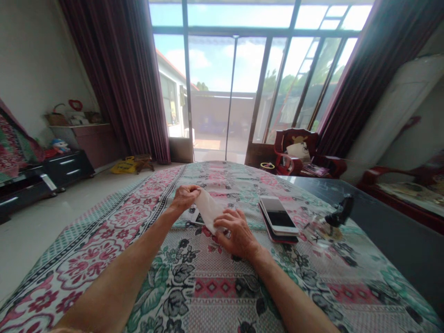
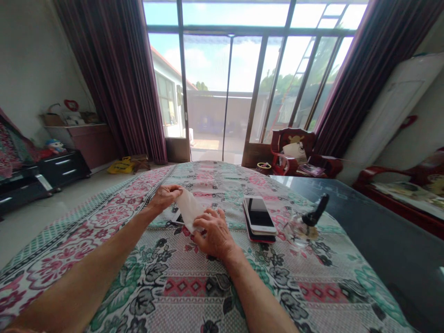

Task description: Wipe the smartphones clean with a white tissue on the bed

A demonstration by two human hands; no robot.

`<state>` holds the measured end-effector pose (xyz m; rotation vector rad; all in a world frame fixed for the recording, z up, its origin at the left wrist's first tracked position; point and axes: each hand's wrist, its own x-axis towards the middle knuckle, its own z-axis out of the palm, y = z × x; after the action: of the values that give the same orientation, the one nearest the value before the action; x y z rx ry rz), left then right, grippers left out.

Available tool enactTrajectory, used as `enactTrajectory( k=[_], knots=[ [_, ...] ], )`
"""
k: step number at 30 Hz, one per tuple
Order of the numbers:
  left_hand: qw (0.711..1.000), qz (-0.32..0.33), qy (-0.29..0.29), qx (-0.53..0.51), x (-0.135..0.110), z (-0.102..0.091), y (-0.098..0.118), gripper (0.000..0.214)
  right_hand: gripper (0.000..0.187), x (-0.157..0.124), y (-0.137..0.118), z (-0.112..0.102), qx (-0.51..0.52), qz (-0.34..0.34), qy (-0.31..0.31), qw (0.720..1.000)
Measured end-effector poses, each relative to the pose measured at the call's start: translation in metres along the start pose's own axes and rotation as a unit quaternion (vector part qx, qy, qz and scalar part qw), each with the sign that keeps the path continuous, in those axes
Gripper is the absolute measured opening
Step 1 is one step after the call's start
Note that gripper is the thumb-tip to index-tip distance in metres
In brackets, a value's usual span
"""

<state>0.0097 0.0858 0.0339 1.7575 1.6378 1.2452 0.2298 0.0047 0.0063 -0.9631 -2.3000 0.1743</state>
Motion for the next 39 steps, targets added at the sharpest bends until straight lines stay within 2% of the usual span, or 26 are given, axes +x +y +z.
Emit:
enactTrajectory(
  k=[6,8,12,14,16,17,19,22,27,29,33,36,39],
  knots=[
    [1.000,-0.015,0.008,-0.015,0.000,0.006,0.002,0.029,0.015,0.000,0.000,0.002,0.000,-0.009,0.010,1.000],
    [0.998,-0.049,-0.008,-0.034,-0.002,0.005,0.006,0.033,0.016,0.000,0.000,0.003,0.002,-0.013,0.012,1.000],
    [0.975,-0.182,-0.105,-0.075,-0.010,-0.003,0.016,0.072,0.018,0.000,0.001,0.004,0.003,-0.012,0.010,1.000],
    [0.961,-0.194,-0.176,-0.088,-0.014,-0.005,0.019,0.079,0.018,0.000,0.001,0.004,0.000,-0.014,0.007,1.000],
    [0.955,-0.159,-0.220,-0.116,-0.018,-0.003,0.021,0.074,0.016,0.000,0.001,0.004,-0.004,-0.018,0.008,1.000],
    [0.955,-0.137,-0.223,-0.136,-0.018,0.000,0.021,0.072,0.015,0.000,0.001,0.004,-0.006,-0.021,0.010,1.000],
    [0.958,-0.109,-0.199,-0.173,-0.019,0.006,0.021,0.073,0.014,0.000,0.000,0.004,-0.009,-0.026,0.013,1.000],
    [0.960,-0.102,-0.171,-0.196,-0.017,0.013,0.019,0.075,0.022,0.000,-0.002,0.003,-0.007,-0.029,0.022,0.999],
    [0.964,-0.079,-0.157,-0.197,-0.017,0.015,0.020,0.042,0.036,0.000,-0.005,0.002,-0.005,-0.023,-0.021,1.000],
    [0.958,-0.058,-0.197,-0.201,-0.020,0.013,0.022,0.030,0.042,0.000,-0.004,0.004,-0.013,-0.013,-0.033,0.999],
    [0.928,-0.006,-0.337,-0.159,-0.023,0.010,0.024,0.024,0.056,-0.001,-0.002,0.007,-0.026,0.012,-0.030,0.999],
    [0.928,0.047,-0.356,-0.104,-0.023,0.009,0.022,0.021,0.054,-0.001,0.000,0.008,-0.013,0.024,-0.024,0.999],
    [0.934,0.126,-0.335,-0.018,-0.023,0.008,0.019,0.017,0.032,0.001,0.003,0.008,0.019,0.023,0.005,1.000]
  ],
)
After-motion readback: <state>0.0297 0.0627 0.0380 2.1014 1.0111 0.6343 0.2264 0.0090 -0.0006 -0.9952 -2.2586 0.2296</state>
